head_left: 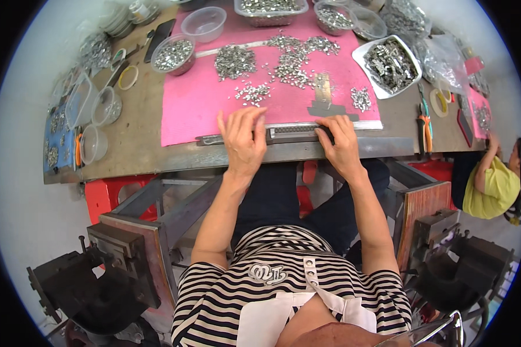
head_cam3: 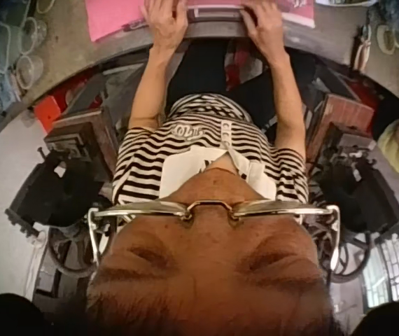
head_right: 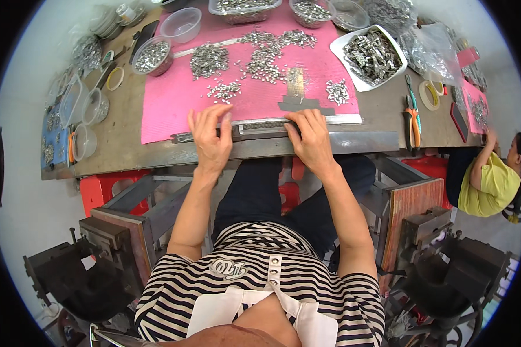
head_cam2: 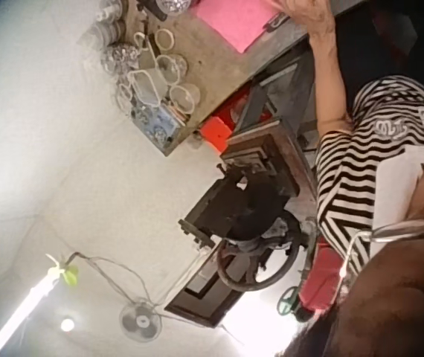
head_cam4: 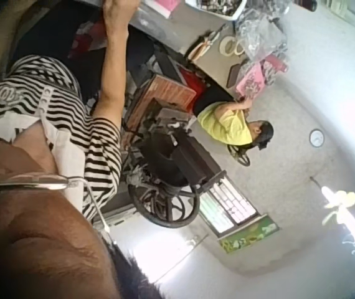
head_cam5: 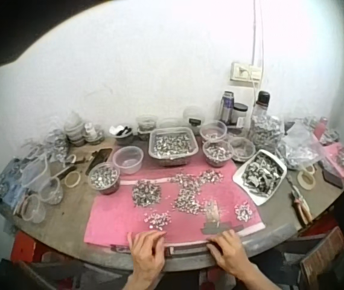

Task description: The person repeatedly picks up small silver-colored metal pieces from a pink mat, places them into a metal jig, and uses a manual press to crimp or shape them. They then remove the processed pieces and place them into a white tray. The process is repeated continuously throughout the clip.

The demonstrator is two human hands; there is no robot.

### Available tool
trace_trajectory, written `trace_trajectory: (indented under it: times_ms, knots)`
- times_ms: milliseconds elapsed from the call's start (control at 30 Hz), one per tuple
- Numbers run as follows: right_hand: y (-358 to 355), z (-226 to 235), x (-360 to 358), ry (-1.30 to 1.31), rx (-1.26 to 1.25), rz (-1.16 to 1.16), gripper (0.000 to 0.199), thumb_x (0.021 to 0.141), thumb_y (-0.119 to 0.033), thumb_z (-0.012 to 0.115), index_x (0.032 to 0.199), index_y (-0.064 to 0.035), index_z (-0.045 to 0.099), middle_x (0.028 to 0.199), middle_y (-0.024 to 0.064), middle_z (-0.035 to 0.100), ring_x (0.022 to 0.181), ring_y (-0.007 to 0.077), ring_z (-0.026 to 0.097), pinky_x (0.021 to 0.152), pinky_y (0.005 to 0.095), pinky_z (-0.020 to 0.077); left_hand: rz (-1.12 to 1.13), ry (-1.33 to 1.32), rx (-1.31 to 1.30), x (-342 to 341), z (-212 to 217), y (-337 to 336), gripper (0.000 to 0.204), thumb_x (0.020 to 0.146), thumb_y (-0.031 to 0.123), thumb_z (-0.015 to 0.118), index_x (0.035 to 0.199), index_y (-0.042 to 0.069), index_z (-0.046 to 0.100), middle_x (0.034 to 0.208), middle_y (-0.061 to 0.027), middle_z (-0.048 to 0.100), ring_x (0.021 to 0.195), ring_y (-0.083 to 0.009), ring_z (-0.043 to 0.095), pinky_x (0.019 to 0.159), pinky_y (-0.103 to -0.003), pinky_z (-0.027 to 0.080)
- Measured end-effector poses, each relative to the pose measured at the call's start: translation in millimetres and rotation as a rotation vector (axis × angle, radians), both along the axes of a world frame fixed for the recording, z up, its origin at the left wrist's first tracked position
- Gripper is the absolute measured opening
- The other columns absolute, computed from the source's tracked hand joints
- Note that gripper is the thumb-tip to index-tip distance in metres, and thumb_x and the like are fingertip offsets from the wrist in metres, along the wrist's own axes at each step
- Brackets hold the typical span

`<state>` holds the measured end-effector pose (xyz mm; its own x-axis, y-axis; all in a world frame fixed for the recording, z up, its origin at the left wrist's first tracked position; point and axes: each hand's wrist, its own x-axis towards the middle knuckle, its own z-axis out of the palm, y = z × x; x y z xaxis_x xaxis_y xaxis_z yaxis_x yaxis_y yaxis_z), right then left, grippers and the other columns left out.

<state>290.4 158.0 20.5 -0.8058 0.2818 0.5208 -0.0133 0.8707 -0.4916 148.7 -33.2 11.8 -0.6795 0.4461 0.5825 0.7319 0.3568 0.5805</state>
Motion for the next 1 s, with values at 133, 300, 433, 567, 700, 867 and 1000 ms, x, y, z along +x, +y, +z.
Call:
trace_trajectory:
  times_ms: [133,300,433,567,700,867,1000]
  knots:
    - [-1,-2,1,0.024,0.090,0.039,0.018,0.085,-0.002,0.075,0.102,-0.0033,0.068,0.096,0.0095,0.065,0.093,0.0281,0.059,0.082,0.0406,0.0445,0.048,0.006,-0.137,-30,4,-17,0.017,0.094,0.012,0.067,0.111,0.013,0.072,0.111,-0.0040,0.071,0.109,-0.0234,0.062,0.116,-0.059,0.025]
    - [6,1,-4,0.006,0.033,0.082,0.020,0.087,0.000,0.071,0.107,-0.0018,0.067,0.102,0.0120,0.067,0.097,0.0314,0.062,0.084,0.0414,0.0456,-0.001,0.027,-0.344,-47,3,-22,0.035,0.103,0.027,0.058,0.133,0.010,0.065,0.142,-0.0119,0.061,0.138,-0.0319,0.049,0.121,-0.065,0.012]
    - [-1,12,-39,-0.033,0.179,0.130,0.031,0.092,-0.003,0.066,0.122,-0.0021,0.065,0.123,0.0132,0.066,0.118,0.0328,0.060,0.097,0.0440,0.0439,-0.109,-0.016,-0.533,-39,1,-19,0.056,0.109,0.039,0.043,0.151,0.002,0.047,0.161,-0.0168,0.041,0.153,-0.0355,0.031,0.122,-0.067,0.005]
    - [-13,3,-92,-0.097,0.272,0.233,0.038,0.093,-0.008,0.061,0.131,-0.0030,0.062,0.139,0.0108,0.060,0.134,0.0326,0.051,0.111,0.0519,0.0381,-0.225,-0.080,-0.597,-24,7,-12,0.064,0.110,0.043,0.039,0.154,-0.003,0.040,0.163,-0.0199,0.036,0.155,-0.0356,0.027,0.123,-0.066,0.004]
    - [-11,-1,-105,-0.220,0.339,0.295,0.043,0.090,-0.008,0.059,0.133,-0.0028,0.062,0.145,0.0092,0.058,0.141,0.0334,0.046,0.116,0.0561,0.0327,-0.329,-0.102,-0.540,-16,12,-14,0.065,0.110,0.044,0.039,0.154,-0.004,0.039,0.163,-0.0203,0.035,0.154,-0.0344,0.028,0.123,-0.066,0.004]
    - [-4,13,-78,-0.284,0.354,0.355,0.039,0.090,-0.007,0.059,0.128,-0.0034,0.066,0.140,0.0088,0.062,0.140,0.0329,0.048,0.118,0.0562,0.0312,-0.459,-0.167,-0.493,-6,17,-21,0.059,0.109,0.042,0.043,0.150,0.000,0.049,0.158,-0.0181,0.045,0.153,-0.0312,0.033,0.124,-0.064,0.003]
    - [5,18,-62,-0.326,0.295,0.388,0.034,0.093,-0.004,0.061,0.126,-0.0043,0.067,0.138,0.0080,0.064,0.137,0.0316,0.050,0.115,0.0536,0.0337,-0.424,-0.232,-0.244,-17,15,-27,0.033,0.103,0.028,0.059,0.127,0.007,0.069,0.128,-0.0126,0.068,0.126,-0.0280,0.058,0.121,-0.057,0.018]
